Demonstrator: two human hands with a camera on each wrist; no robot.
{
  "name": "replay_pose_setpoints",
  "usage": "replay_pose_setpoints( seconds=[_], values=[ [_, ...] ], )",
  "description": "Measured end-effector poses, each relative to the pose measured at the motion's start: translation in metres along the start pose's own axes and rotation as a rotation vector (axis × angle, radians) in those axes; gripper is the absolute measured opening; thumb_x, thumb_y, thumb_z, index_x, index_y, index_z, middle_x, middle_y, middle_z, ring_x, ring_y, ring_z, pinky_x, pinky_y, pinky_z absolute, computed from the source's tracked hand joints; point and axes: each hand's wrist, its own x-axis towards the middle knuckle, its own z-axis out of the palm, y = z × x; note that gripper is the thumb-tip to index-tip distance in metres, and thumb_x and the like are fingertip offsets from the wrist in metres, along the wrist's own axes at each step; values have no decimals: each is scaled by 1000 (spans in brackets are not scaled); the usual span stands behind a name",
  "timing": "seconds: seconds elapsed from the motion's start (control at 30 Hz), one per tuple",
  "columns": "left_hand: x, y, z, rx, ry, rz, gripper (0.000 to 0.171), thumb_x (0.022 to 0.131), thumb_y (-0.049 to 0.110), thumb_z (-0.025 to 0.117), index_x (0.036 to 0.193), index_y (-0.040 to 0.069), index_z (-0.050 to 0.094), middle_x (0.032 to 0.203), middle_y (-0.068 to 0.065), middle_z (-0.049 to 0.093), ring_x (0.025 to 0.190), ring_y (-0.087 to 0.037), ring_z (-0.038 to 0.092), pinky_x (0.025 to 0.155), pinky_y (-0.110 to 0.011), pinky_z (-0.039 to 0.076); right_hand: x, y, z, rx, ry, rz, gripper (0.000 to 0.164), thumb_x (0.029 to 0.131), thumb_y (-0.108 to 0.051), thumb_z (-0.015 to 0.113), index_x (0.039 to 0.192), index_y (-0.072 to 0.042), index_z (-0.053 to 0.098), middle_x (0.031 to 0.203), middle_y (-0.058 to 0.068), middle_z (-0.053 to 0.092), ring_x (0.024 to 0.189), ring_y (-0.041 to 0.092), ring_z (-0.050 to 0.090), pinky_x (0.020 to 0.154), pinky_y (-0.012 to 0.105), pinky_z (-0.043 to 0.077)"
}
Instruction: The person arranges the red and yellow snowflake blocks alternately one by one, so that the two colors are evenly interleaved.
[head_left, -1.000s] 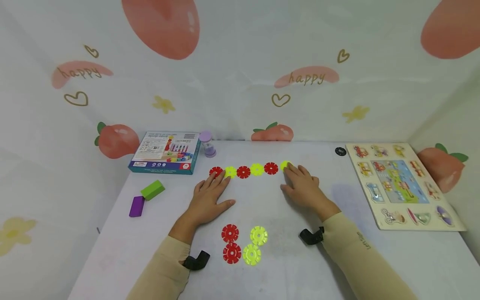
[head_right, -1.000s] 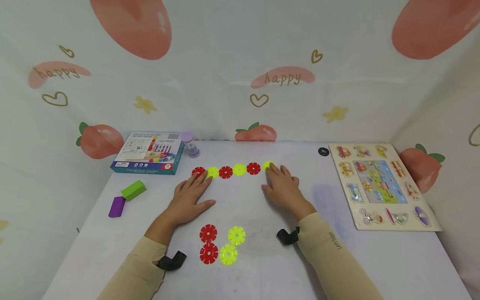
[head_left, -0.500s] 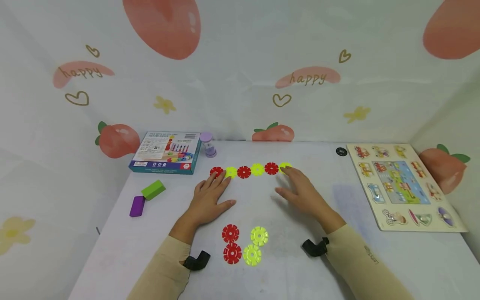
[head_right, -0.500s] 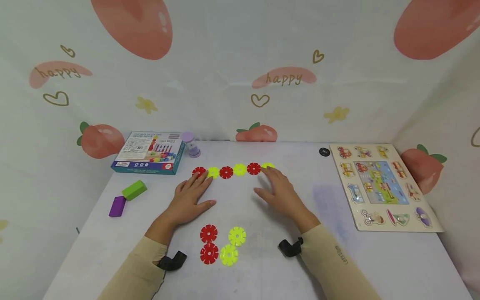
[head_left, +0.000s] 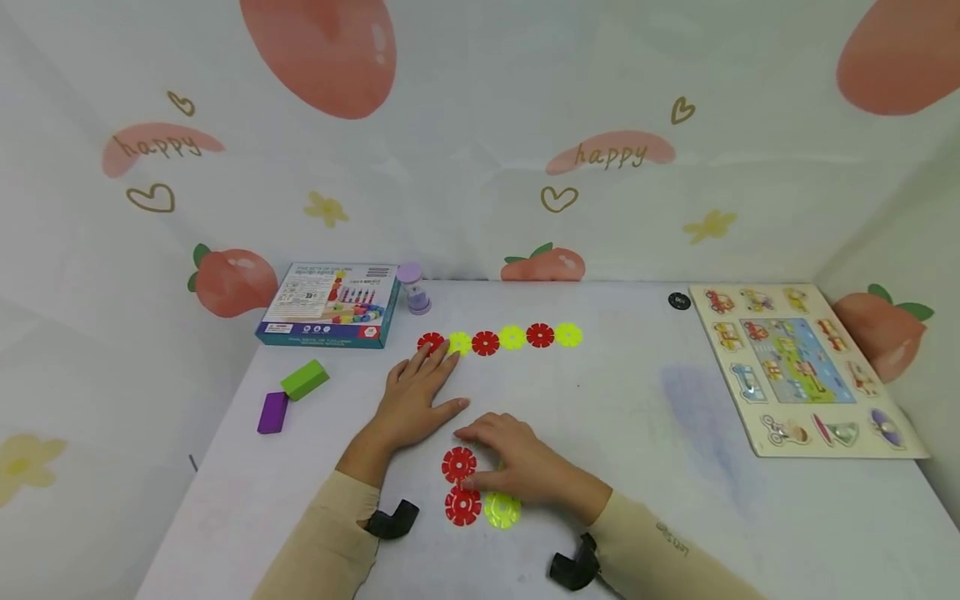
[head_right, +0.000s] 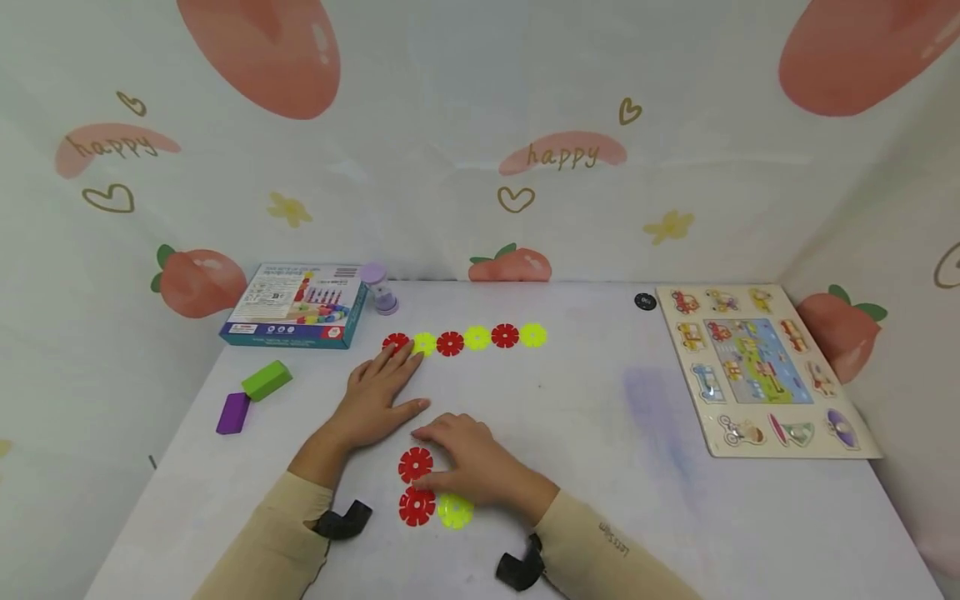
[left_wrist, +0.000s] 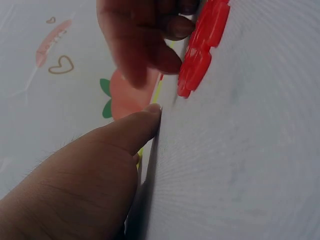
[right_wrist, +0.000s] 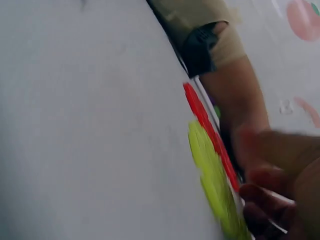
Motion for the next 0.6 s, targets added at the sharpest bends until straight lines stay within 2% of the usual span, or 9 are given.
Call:
replay_pose_setpoints(
  seconds=[0.1, 0.2, 0.3, 0.43, 0.5, 0.6],
  values=[
    [0, 0, 1, 0, 5, 6, 81, 86, 69, 48, 152, 26, 28, 159, 4, 13, 144, -25, 2, 108, -57, 6, 7, -8, 9, -180, -24, -14, 47, 82, -41, 74, 124, -25, 63, 115, -12, 51, 108, 8, 44, 85, 37, 39],
    [0, -1, 2, -2, 0, 3, 82, 86, 69, 47, 152, 27, 27, 159, 5, 12, 144, -24, 2, 108, -57, 5, 11, -13, 11, -212, -28, 21, 40, 80, -36, 78, 116, -25, 64, 108, -12, 51, 102, 8, 44, 80, 35, 39],
    [-1, -2, 2, -14, -3, -1, 82, 85, 70, 47, 152, 28, 27, 159, 4, 12, 144, -25, 2, 108, -58, 5, 12, -14, 11, -164, -39, 51, 39, 80, -30, 79, 113, -26, 60, 106, -14, 53, 101, 6, 46, 83, 36, 41],
    [-2, -3, 1, -17, -4, -5, 82, 85, 71, 46, 152, 28, 26, 159, 5, 12, 144, -25, 2, 108, -58, 5, 9, -12, 3, -1, -20, 59, 31, 86, -24, 73, 114, -28, 59, 104, -17, 57, 95, 4, 51, 83, 29, 46],
    [-2, -3, 2, -14, -1, -2, 82, 85, 71, 46, 152, 29, 26, 159, 5, 12, 144, -25, 2, 108, -59, 6, 7, -9, -6, 78, 33, 61, 28, 88, -25, 71, 114, -29, 61, 101, -18, 58, 88, 5, 54, 76, 26, 49],
    [-1, -3, 2, -6, -1, -2, 83, 85, 72, 46, 153, 29, 25, 159, 5, 12, 144, -25, 2, 108, -58, 6, 3, 0, -27, 157, 158, 90, 29, 88, -26, 71, 116, -28, 62, 93, -15, 60, 78, 10, 56, 66, 26, 51]
  ],
)
